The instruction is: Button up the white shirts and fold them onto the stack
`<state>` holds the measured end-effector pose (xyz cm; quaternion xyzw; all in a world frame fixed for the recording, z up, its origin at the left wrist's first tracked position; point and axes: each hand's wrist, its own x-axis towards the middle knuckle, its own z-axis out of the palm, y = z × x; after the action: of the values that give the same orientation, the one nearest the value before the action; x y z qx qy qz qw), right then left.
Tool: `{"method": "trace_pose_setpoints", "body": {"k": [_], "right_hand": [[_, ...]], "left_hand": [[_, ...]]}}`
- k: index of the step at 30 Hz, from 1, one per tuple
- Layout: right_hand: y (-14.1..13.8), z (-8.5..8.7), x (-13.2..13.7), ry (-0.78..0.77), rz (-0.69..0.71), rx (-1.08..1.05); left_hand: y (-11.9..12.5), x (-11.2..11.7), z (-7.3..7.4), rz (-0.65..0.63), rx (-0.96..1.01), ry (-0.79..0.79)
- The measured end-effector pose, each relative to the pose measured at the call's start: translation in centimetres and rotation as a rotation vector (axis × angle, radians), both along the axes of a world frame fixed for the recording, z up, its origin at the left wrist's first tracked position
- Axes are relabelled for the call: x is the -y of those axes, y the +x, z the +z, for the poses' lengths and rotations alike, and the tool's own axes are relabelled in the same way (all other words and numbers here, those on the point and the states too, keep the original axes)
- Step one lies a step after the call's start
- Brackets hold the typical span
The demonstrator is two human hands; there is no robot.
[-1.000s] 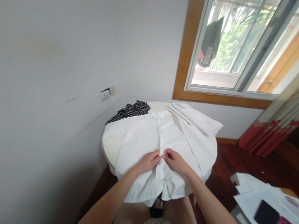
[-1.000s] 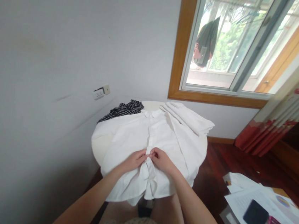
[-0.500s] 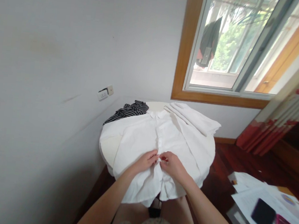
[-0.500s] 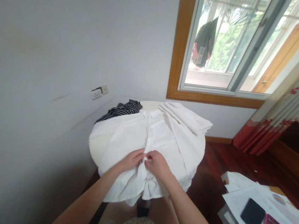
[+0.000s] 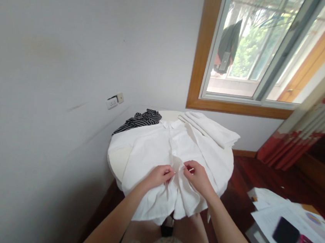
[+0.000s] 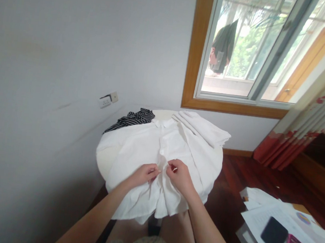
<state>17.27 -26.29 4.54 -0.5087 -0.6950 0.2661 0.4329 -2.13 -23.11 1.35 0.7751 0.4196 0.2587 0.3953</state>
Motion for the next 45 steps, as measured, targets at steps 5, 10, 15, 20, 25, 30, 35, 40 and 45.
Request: {"method": "trace_pose_setpoints", "body": {"k": [5, 10, 15, 20, 25, 30, 35, 40, 45], "right_hand": [[-0.8, -0.1, 0.8, 0.015, 0.068, 0.052], [-1.8, -1.9, 1.2, 0.064, 0.071, 0.085], [-2.3, -2.3, 1.7, 0.085, 0.052, 0.048], [-2.6, -2.3, 2.1, 0.071, 0.034, -0.003], [-2.8, -2.6, 2.6, 0.060, 0.052, 0.014], [-3.0, -2.4, 2.8, 0.050, 0.059, -0.004], [-2.8, -2.1, 2.7, 0.043, 0.050, -0.029], [-2.4, -1.8, 2.5, 0.007, 0.086, -0.050], [-2.1, -1.4, 2.5, -0.063, 0.157, -0.075]], "left_hand": [[0.9, 1.1, 0.5, 0.129, -0.308, 0.268], [0.8, 2.5, 0.8, 0.201, -0.215, 0.204], [0.1, 3.2, 0.8, 0.180, 0.118, -0.025], [0.0, 3.3, 0.8, 0.150, 0.270, -0.182], [0.0, 3.4, 1.3, 0.161, 0.323, -0.204], [-0.2, 3.6, 0.9, 0.151, 0.317, -0.174], [-0.2, 3.8, 0.4, 0.172, 0.274, -0.114], [0.1, 3.8, 0.1, 0.163, 0.259, -0.072], [0.2, 3.9, 0.2, 0.174, 0.250, -0.058]]}}
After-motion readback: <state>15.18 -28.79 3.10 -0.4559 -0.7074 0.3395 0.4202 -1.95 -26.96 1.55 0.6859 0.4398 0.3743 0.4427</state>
